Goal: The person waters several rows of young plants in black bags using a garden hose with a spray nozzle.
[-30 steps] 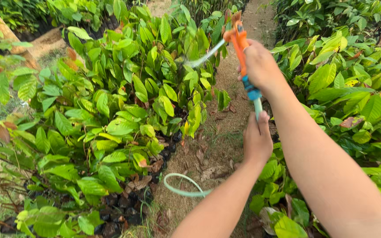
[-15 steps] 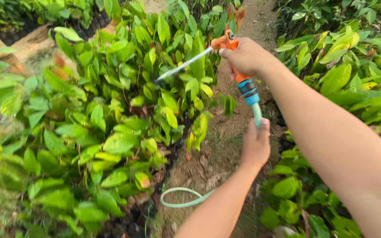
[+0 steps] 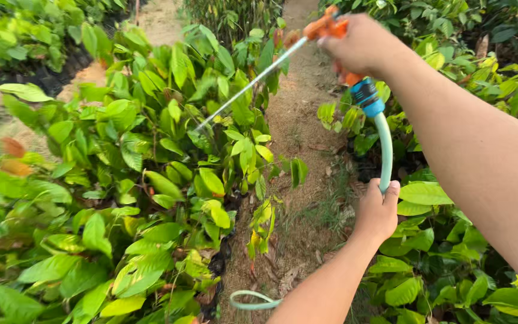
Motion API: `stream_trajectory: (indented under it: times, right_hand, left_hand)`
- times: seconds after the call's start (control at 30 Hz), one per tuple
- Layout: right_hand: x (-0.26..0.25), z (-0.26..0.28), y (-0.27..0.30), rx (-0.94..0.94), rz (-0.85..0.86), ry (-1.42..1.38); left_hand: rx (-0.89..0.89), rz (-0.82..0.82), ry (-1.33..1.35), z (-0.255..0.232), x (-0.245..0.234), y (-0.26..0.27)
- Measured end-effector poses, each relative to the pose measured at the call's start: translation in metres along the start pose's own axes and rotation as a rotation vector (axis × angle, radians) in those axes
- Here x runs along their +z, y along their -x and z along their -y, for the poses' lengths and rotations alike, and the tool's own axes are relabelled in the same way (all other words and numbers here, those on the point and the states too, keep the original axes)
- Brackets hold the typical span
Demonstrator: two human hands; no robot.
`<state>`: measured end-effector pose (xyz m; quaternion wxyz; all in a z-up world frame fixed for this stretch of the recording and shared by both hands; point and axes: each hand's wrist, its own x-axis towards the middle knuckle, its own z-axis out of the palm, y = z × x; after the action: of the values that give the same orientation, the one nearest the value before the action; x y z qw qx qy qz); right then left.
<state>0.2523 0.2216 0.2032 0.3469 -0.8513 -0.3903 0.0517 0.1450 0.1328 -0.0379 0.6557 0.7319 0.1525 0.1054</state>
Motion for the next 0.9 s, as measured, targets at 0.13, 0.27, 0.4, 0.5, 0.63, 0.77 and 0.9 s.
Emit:
stream_trajectory:
  times: [0.13,0.27,0.4,0.5,0.63,0.77,0.9]
  right_hand:
    - [-0.023,-0.027,-0.021,-0.023,-0.098,0.007]
    - [-0.035,-0.05,-0.056,-0.005,-0.131,0.017]
    - [-0.03,-0.06,-0.097,0.072,-0.098,-0.015]
    - [-0.014,-0.078,-0.131,-0.052,0.017,-0.113]
    - [-0.015,-0.1,-0.18,-0.166,0.201,-0.16]
    - [-0.024,-0.119,-0.207,-0.205,0.145,-0.115]
    - [-0.034,-0.128,-0.226,-0.2,0.113,-0.198]
  left_hand:
    - [0.064,-0.032,0.048,-0.012,0.0,-0.026]
    - [0.038,-0.041,0.041,-0.024,0.003,-0.063]
    - [0.126,-0.176,0.012,-0.018,0.008,-0.116]
    - [0.019,-0.287,-0.038,-0.006,0.014,-0.167]
    - [-0.011,-0.365,0.04,0.002,0.019,-0.226]
    - [-0.027,-0.391,0.057,-0.002,0.027,-0.26]
    - [-0.027,-0.397,-0.008,-0.014,0.027,-0.279]
